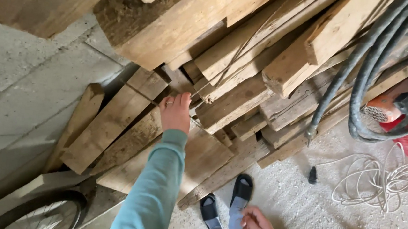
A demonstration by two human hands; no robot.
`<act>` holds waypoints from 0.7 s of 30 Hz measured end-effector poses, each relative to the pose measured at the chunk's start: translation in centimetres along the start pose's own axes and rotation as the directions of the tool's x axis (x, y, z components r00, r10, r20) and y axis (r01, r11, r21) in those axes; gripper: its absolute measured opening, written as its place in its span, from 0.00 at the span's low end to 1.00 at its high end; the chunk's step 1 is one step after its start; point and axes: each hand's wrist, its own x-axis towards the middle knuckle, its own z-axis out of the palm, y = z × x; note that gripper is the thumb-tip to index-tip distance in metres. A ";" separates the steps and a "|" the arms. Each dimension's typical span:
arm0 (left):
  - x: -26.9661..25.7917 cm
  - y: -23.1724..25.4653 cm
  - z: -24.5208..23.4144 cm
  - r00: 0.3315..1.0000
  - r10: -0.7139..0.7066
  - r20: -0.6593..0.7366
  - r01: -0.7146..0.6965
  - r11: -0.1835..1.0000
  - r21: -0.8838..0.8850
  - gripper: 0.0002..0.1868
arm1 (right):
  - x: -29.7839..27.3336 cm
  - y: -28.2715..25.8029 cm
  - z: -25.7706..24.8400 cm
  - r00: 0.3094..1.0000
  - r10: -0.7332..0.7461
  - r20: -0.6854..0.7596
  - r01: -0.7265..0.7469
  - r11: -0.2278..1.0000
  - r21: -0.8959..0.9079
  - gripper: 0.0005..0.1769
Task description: The person moves a wheelbarrow across a cluttered garage floor, then picks up a piece of wood from a stack and places it into the wheelbarrow. They then move a bicycle from one side of the garage to another.
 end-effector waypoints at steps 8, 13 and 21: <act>-2.0 2.6 -5.8 0.960 0.128 -0.250 -0.106 0.989 0.100 0.19 | -3.4 -8.2 1.9 0.989 -0.124 -0.078 0.124 0.992 -0.005 0.10; -4.0 2.7 -5.8 0.942 0.141 -0.305 -0.088 0.979 0.182 0.20 | -4.4 -7.5 2.0 0.988 -0.119 -0.099 0.118 0.993 -0.011 0.11; -14.0 3.4 -6.2 0.987 0.029 -0.158 -0.058 0.981 -0.187 0.37 | -4.9 -4.9 2.3 0.975 -0.170 -0.145 0.175 0.984 0.028 0.12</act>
